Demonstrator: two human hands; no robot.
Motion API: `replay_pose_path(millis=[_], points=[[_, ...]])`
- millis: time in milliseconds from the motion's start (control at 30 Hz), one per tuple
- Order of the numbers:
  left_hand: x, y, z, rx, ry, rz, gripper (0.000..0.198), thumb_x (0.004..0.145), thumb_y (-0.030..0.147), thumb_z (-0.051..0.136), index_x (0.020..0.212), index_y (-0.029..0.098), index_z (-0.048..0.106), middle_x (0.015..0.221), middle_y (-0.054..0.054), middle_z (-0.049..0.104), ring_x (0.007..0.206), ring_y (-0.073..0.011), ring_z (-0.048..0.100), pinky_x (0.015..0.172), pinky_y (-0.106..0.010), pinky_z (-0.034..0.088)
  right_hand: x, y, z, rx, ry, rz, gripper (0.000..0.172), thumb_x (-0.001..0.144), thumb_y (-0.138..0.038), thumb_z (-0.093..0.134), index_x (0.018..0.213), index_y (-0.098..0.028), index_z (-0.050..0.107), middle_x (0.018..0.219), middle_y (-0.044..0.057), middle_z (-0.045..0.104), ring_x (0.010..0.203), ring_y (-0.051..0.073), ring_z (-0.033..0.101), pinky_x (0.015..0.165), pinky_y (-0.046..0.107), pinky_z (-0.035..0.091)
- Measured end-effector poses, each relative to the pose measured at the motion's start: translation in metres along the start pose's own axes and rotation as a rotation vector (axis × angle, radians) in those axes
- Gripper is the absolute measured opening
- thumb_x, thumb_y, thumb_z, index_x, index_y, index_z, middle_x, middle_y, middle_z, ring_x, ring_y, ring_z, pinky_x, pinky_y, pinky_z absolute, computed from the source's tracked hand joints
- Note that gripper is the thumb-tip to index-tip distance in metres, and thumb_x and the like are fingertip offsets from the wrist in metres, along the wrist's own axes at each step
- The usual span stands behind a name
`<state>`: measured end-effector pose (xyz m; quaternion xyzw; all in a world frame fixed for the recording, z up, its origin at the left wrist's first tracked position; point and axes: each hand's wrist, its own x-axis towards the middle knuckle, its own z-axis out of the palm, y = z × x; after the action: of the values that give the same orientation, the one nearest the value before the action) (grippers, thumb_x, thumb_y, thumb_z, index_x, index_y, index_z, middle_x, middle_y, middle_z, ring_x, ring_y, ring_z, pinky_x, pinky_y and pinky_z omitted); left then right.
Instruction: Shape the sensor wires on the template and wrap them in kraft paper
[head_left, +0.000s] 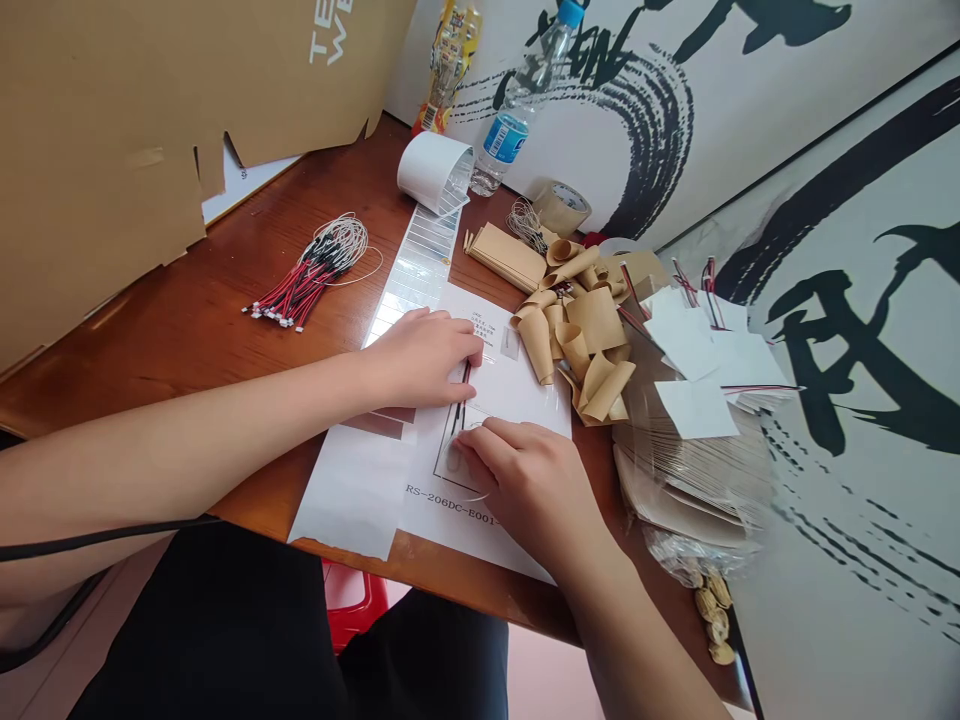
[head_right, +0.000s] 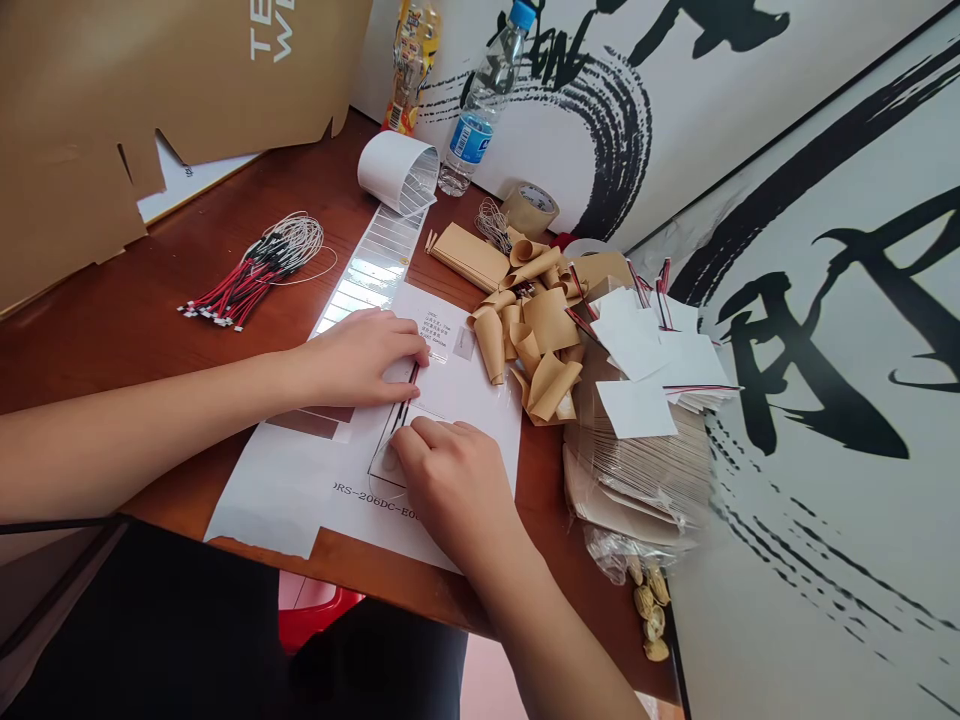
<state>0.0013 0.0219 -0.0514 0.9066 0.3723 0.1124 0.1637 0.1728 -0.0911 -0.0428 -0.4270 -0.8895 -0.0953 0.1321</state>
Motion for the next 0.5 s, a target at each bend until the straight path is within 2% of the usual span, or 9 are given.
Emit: replay_pose_path(millis=[200,400,500], points=[[-0.0003,0.0000,0.0000,-0.008,-0.001,0.001,0.031,0.088,0.042,0.066,0.111,0.022,0.073,0.119,-0.005,0.071,0.113,-0.0282,0.061,0.103,-0.043,0.039,-0.0025,0.0026,-0.0014,0.044,-0.084,0.067,0.022,0.097,-0.016,0.059,0.080,-0.019,0.073,0.066,0.000,0.068,0.055,0.015,0.057,0.055,0.028,0.034],[-0.0005,-0.0010,0.0010,-0.012,0.002,0.003,0.031,0.088,0.042,0.067,0.111,0.022,0.073,0.119,-0.006,0.071,0.114,-0.0286,0.061,0.104,-0.043,0.038,-0.0035,0.0022,-0.0025,0.081,-0.139,0.106,0.025,0.098,-0.018,0.057,0.080,-0.020,0.074,0.067,0.001,0.069,0.057,0.015,0.059,0.056,0.029,0.035],[-0.0008,-0.0005,0.0004,-0.010,-0.005,-0.003,0.032,0.088,0.042,0.066,0.111,0.022,0.073,0.120,-0.006,0.071,0.115,-0.0286,0.061,0.103,-0.043,0.039,-0.0021,0.0005,-0.0075,0.151,-0.213,0.158,0.027,0.100,-0.020,0.054,0.084,-0.019,0.076,0.070,0.002,0.070,0.060,0.016,0.062,0.057,0.029,0.036]])
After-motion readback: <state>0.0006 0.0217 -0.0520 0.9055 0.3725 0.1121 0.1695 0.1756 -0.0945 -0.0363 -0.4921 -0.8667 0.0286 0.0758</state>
